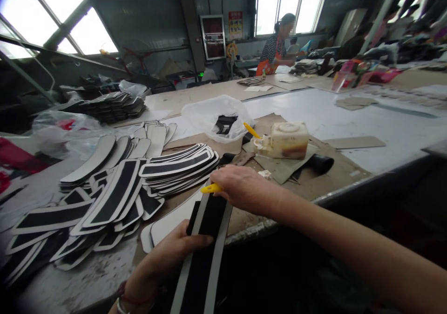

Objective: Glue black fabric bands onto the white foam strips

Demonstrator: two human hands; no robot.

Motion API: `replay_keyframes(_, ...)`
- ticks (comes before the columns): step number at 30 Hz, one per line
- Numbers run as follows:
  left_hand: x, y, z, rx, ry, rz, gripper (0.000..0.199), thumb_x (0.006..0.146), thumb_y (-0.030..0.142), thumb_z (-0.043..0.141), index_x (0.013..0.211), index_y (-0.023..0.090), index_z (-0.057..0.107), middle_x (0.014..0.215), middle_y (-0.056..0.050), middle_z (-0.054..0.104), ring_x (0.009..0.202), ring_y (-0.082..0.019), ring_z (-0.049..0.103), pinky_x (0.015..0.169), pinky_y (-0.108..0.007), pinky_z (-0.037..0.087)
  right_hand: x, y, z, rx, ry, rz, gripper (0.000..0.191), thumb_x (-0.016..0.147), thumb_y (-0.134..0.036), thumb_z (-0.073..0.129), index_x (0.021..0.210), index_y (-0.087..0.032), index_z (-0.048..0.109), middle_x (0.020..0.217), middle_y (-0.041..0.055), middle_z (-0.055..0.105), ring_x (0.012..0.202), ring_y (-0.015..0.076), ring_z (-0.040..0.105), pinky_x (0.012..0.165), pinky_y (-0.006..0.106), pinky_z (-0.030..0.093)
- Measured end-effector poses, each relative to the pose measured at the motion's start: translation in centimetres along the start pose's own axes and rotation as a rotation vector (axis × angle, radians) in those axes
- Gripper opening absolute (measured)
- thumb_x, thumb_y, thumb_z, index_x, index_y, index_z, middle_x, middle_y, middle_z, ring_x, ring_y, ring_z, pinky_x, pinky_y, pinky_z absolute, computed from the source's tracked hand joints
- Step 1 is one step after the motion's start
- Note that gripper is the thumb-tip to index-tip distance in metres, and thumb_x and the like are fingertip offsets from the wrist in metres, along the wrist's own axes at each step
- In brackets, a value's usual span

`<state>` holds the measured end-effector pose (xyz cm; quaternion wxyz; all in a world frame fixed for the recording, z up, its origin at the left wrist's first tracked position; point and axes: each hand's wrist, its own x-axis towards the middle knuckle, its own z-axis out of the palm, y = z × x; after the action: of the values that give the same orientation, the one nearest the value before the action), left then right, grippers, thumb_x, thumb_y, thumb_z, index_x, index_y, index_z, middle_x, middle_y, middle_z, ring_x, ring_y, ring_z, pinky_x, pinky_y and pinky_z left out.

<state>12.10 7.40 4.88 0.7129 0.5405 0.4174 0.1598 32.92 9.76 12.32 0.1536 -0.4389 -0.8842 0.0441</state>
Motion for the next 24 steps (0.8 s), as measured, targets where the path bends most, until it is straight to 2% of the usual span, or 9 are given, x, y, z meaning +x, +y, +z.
replay_keyframes(7,0.2,0.0,0.2,-0.151,-0.018,-0.065,0.028,0.067,0.023,0.068,0.093,0.013,0.063,0.077,-0.003,0.061,0.069,-0.016,0.054,0.064,-0.027,0.040,-0.8,0.2,0.4,-0.120,0.047,-0.037,0.017,0.076,-0.009,0.064,0.089,-0.015,0.056,0.085,0.0041,0.061,0.083,0.0198,0.056,0.069,0.027,0.040)
replay_keyframes(12,0.4,0.0,0.7,-0.216,0.020,-0.088,0.026,0.064,0.021,0.070,0.088,0.014,0.062,0.076,-0.001,0.062,0.066,-0.015,0.054,0.063,-0.025,0.041,-1.3,-0.1,0.5,-0.188,0.032,-0.075,0.011,0.081,-0.004,0.052,0.086,-0.014,0.055,0.081,0.0046,0.059,0.078,0.0187,0.053,0.063,0.026,0.038)
replay_keyframes(16,0.7,-0.2,1.0,-0.234,0.044,-0.101,0.020,0.063,0.020,0.070,0.081,0.014,0.063,0.070,-0.001,0.061,0.061,-0.014,0.053,0.058,-0.024,0.041,-1.9,-0.1,0.9,-0.264,0.071,-0.107,0.012,0.084,-0.005,0.047,0.082,-0.016,0.053,0.075,0.0038,0.055,0.071,0.0180,0.050,0.058,0.026,0.034)
replay_keyframes(19,1.0,-0.4,0.9,-0.241,0.033,-0.108,0.018,0.065,0.020,0.068,0.081,0.013,0.063,0.070,-0.002,0.062,0.061,-0.014,0.053,0.058,-0.025,0.042,-2.3,0.0,1.1,-0.251,0.092,-0.109,0.012,0.083,-0.005,0.047,0.082,-0.016,0.052,0.076,0.0036,0.055,0.071,0.0179,0.050,0.059,0.026,0.034)
replay_keyframes(24,1.1,-1.0,0.7,-0.252,-0.034,-0.118,0.027,0.068,0.021,0.069,0.093,0.014,0.063,0.080,-0.003,0.064,0.069,-0.015,0.057,0.066,-0.027,0.043,-2.2,0.7,1.4,-0.240,0.065,-0.054,0.012,0.082,-0.004,0.048,0.082,-0.016,0.053,0.076,0.0039,0.056,0.073,0.0185,0.052,0.061,0.026,0.035)
